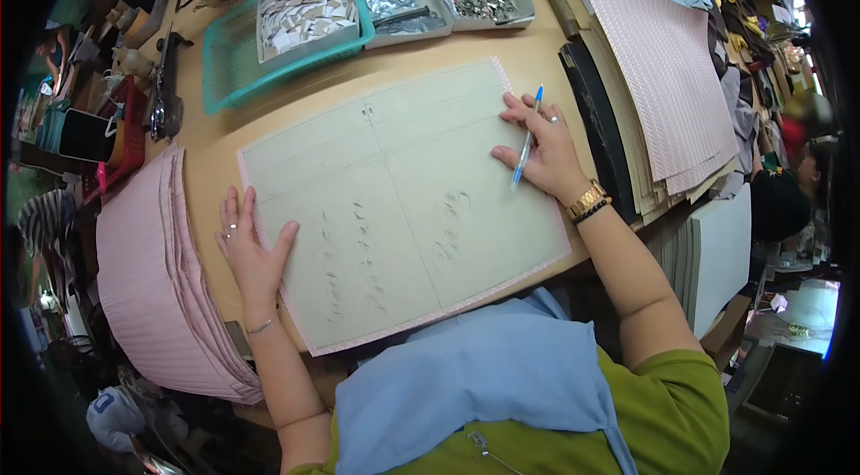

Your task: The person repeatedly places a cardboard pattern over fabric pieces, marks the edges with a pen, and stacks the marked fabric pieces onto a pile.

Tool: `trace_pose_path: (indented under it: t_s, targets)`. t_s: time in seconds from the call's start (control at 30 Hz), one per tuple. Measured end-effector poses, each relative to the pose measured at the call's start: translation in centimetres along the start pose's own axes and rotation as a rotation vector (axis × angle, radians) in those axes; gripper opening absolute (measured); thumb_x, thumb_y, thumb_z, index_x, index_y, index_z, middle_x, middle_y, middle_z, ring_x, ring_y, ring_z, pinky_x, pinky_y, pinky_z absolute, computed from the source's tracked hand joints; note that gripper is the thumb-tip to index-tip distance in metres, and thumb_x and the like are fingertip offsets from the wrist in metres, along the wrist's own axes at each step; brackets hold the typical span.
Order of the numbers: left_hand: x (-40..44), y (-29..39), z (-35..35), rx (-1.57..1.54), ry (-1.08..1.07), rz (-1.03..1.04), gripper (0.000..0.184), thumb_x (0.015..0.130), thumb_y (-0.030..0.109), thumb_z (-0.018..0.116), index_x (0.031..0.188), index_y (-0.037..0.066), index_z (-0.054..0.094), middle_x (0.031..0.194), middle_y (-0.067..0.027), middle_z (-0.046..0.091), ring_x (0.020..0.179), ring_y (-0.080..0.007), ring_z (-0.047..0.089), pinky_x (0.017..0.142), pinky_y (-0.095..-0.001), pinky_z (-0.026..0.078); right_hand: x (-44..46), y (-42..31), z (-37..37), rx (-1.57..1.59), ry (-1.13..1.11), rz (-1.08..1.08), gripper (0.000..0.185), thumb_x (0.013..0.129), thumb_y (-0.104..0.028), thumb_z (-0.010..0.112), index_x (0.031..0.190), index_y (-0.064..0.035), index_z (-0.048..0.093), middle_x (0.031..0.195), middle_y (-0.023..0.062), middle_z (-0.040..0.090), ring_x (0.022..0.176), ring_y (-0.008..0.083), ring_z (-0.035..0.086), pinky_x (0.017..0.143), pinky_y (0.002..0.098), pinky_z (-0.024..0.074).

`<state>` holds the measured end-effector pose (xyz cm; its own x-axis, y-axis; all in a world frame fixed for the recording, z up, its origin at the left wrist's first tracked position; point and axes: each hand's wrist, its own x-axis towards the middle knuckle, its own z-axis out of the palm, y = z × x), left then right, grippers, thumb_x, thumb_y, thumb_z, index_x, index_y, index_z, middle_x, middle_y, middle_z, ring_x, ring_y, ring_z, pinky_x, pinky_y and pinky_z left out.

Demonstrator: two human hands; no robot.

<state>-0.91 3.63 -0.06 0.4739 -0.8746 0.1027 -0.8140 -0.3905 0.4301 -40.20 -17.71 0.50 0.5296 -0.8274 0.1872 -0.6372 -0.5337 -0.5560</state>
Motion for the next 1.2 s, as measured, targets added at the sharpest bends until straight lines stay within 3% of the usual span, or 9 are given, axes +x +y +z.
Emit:
trace_pose_path:
  t_s: [0.3, 0.4, 0.57, 0.6, 0.77, 0.87, 1.2]
  targets:
    - [0.4, -1.1, 0.6, 0.02, 0.019, 0.045, 0.078, 0.076, 0.045, 0.078, 0.142, 0.014, 0.05, 0.155, -0.0151, 0.037, 0.145, -0.0326, 0.028, 0.114, -0.0617, 0.014, -0.2, 1.2, 0.9, -0.026, 0.128, -0.121, 0.048, 0.076, -0.038, 0.08, 0.112, -0.0094, 0.065, 0.129, 0.0082, 0.065, 0.121, 0.0279, 0.054, 0.108, 0.0388, 0.0321]
    - [0.6, -1.4, 1.0, 0.015, 0.035, 0.073, 0.078, 0.077, 0.048, 0.076, 0.142, 0.014, 0.051, 0.154, -0.0161, 0.038, 0.144, -0.0326, 0.031, 0.114, -0.0613, 0.015, -0.3, 0.7, 0.3, -0.054, 0.064, -0.097, 0.045, 0.078, -0.032, 0.081, 0.113, -0.0081, 0.065, 0.136, 0.006, 0.06, 0.129, 0.0305, 0.049, 0.108, 0.0401, 0.0357]
    - [0.9, -2.4, 1.5, 0.067, 0.058, 0.085, 0.08, 0.077, 0.057, 0.073, 0.141, 0.014, 0.052, 0.153, -0.0166, 0.039, 0.143, -0.0324, 0.032, 0.113, -0.0615, 0.018, 0.0, 1.8, 1.2, -0.067, 0.157, -0.199, 0.045, 0.077, -0.029, 0.082, 0.111, -0.0059, 0.064, 0.131, 0.0146, 0.062, 0.118, 0.0299, 0.059, 0.103, 0.0373, 0.0437]
    - [0.9, -2.5, 1.6, 0.074, 0.065, 0.079, 0.082, 0.076, 0.059, 0.072, 0.141, 0.013, 0.052, 0.153, -0.0164, 0.039, 0.143, -0.0322, 0.032, 0.113, -0.0615, 0.018, 0.2, 1.9, 1.2, 0.005, 0.12, -0.141, 0.048, 0.077, -0.04, 0.08, 0.11, -0.0087, 0.066, 0.128, 0.008, 0.065, 0.123, 0.0256, 0.055, 0.105, 0.0376, 0.0388]
    - [0.8, -1.6, 1.3, 0.078, 0.068, 0.06, 0.086, 0.073, 0.064, 0.071, 0.14, 0.014, 0.052, 0.154, -0.0153, 0.038, 0.145, -0.0303, 0.029, 0.113, -0.0635, 0.016, 0.6, 2.8, 2.0, 0.003, 0.122, -0.128, 0.049, 0.077, -0.043, 0.08, 0.11, -0.0095, 0.066, 0.132, 0.0061, 0.063, 0.109, 0.0273, 0.06, 0.103, 0.0369, 0.0418]
    - [0.9, -1.5, 1.4, 0.091, 0.062, 0.038, 0.087, 0.073, 0.065, 0.071, 0.14, 0.014, 0.053, 0.154, -0.0142, 0.037, 0.146, -0.0297, 0.028, 0.114, -0.0643, 0.014, 0.6, 2.7, 1.9, 0.037, 0.113, -0.122, 0.05, 0.077, -0.044, 0.079, 0.111, -0.0094, 0.065, 0.133, 0.0046, 0.062, 0.11, 0.0265, 0.059, 0.102, 0.0371, 0.0428]
    - [0.8, -1.4, 1.6, 0.076, 0.06, 0.041, 0.089, 0.073, 0.068, 0.069, 0.142, 0.014, 0.051, 0.156, -0.0141, 0.035, 0.146, -0.0303, 0.026, 0.115, -0.063, 0.013, 0.7, 2.9, 1.8, 0.039, 0.108, -0.119, 0.05, 0.077, -0.039, 0.082, 0.11, -0.0063, 0.065, 0.132, 0.0101, 0.062, 0.113, 0.0284, 0.06, 0.101, 0.0372, 0.0447]
